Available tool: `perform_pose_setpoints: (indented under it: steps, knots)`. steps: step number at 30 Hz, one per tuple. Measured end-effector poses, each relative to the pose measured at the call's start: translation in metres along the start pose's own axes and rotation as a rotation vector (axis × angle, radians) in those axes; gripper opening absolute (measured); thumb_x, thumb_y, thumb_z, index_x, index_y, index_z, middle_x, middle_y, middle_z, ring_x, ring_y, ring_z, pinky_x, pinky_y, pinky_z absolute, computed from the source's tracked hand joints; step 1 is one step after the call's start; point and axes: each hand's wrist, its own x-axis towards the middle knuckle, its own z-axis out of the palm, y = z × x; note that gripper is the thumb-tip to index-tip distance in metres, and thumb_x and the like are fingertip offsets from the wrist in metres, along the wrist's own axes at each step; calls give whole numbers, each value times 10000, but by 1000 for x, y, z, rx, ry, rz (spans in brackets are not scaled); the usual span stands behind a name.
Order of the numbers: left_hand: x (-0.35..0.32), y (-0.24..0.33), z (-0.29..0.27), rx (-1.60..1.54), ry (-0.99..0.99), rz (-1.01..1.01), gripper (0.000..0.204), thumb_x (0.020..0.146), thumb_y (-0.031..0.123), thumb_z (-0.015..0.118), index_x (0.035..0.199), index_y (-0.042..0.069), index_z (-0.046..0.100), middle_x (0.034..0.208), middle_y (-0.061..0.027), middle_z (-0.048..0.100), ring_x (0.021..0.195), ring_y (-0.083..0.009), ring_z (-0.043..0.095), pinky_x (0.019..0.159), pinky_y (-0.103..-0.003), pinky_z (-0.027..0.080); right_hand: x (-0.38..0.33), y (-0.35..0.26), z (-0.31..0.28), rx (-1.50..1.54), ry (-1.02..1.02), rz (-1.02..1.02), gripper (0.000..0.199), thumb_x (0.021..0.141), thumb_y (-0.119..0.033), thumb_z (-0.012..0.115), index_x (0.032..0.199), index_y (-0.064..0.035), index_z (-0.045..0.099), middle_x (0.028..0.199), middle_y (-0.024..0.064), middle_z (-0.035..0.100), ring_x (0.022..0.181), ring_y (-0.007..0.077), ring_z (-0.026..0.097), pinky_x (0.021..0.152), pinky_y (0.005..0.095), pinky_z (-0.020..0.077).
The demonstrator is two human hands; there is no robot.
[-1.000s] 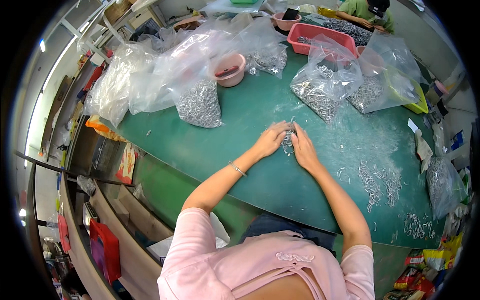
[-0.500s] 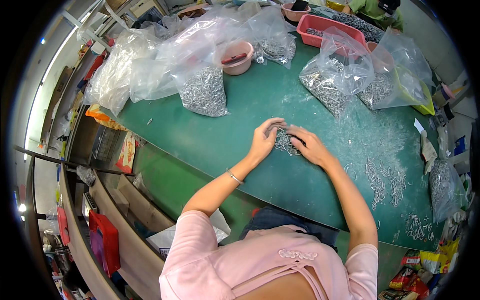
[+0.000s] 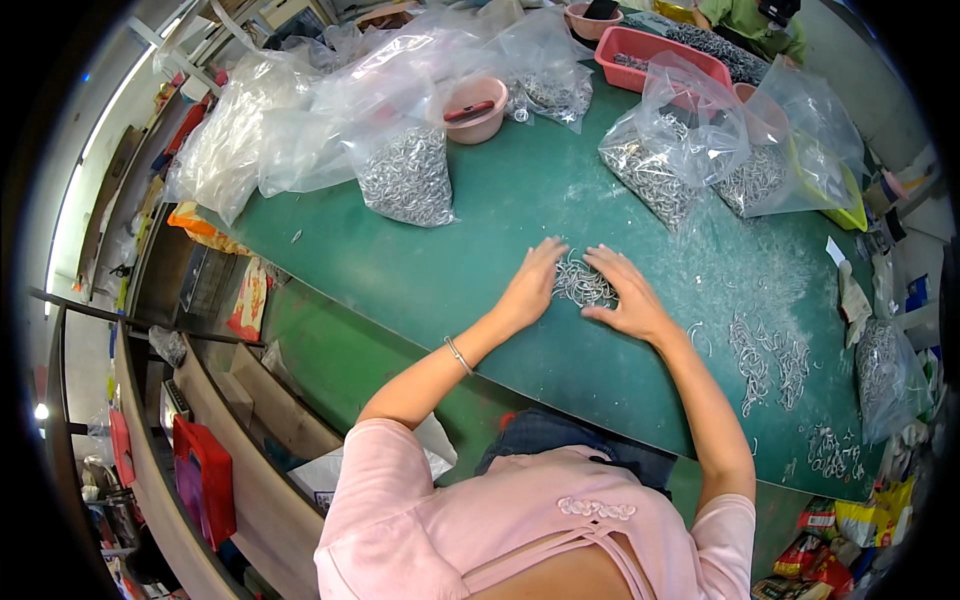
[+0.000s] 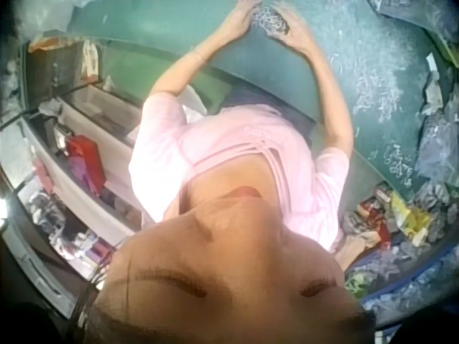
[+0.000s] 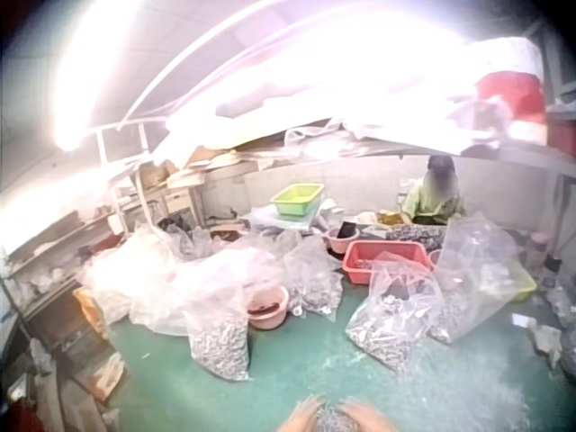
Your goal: The person sorts small silver metal hooks on a green table, picking them up and placing them into piles. The person also gathers the sorted hooks and places them into a clear plastic bag.
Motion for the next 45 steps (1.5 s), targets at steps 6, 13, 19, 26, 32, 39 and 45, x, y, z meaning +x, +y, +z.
perform_pose_setpoints:
  steps: [6,13,19,26,32,39,45]
  knots:
    - [-17,15,4,-233,-101,-62,466,877,-86,395,1333,11,396,1346,-205,444,1318,-355,367,1104,-401,282,-7,3,11,56,-30,-26,815,693,-315,780,1362,-40,404,1394,181,421,1334,344,339,1109,445,282]
    - [-37,33,13,-606,-6,-192,540,870,-109,382,1389,-21,260,1409,-208,363,1344,-296,347,1111,-377,271,-9,-9,22,179,62,49,681,779,-329,714,1333,-35,446,1394,158,427,1322,349,357,1095,433,300]
    - [-91,88,-14,-1030,100,-347,313,944,67,488,1238,-33,449,1088,-136,599,981,-199,602,830,-308,492,-2,-22,24,-129,71,32,586,819,-404,654,1309,-117,509,1387,138,444,1335,346,336,1105,474,262]
    - [-190,52,14,-1548,-720,-1022,362,976,222,471,1153,-88,529,993,-166,632,865,-193,626,771,-281,504,2,-18,35,-100,21,-110,450,772,-303,710,1172,-121,615,1320,115,509,1296,325,396,1101,475,282]
    - [-177,36,46,-2013,-630,-1238,585,980,362,351,1301,-125,390,1359,-311,400,1293,-364,404,1102,-446,311,-22,-29,31,20,-70,-122,450,735,-221,745,1148,-97,618,1309,113,521,1273,320,432,1099,475,296]
    - [-155,30,50,-2298,-913,-1052,828,933,573,294,1357,-139,304,1397,-368,289,1332,-445,300,1111,-494,260,-25,-47,9,97,14,-32,672,746,-344,727,1325,-106,483,1398,139,426,1338,340,335,1123,470,243]
    - [-154,35,53,-2218,-930,-1128,864,918,598,300,1354,-148,302,1394,-374,286,1328,-447,306,1107,-509,254,-8,-41,23,-32,-186,-164,568,792,-392,671,1258,-92,546,1378,135,455,1332,339,346,1124,481,239]
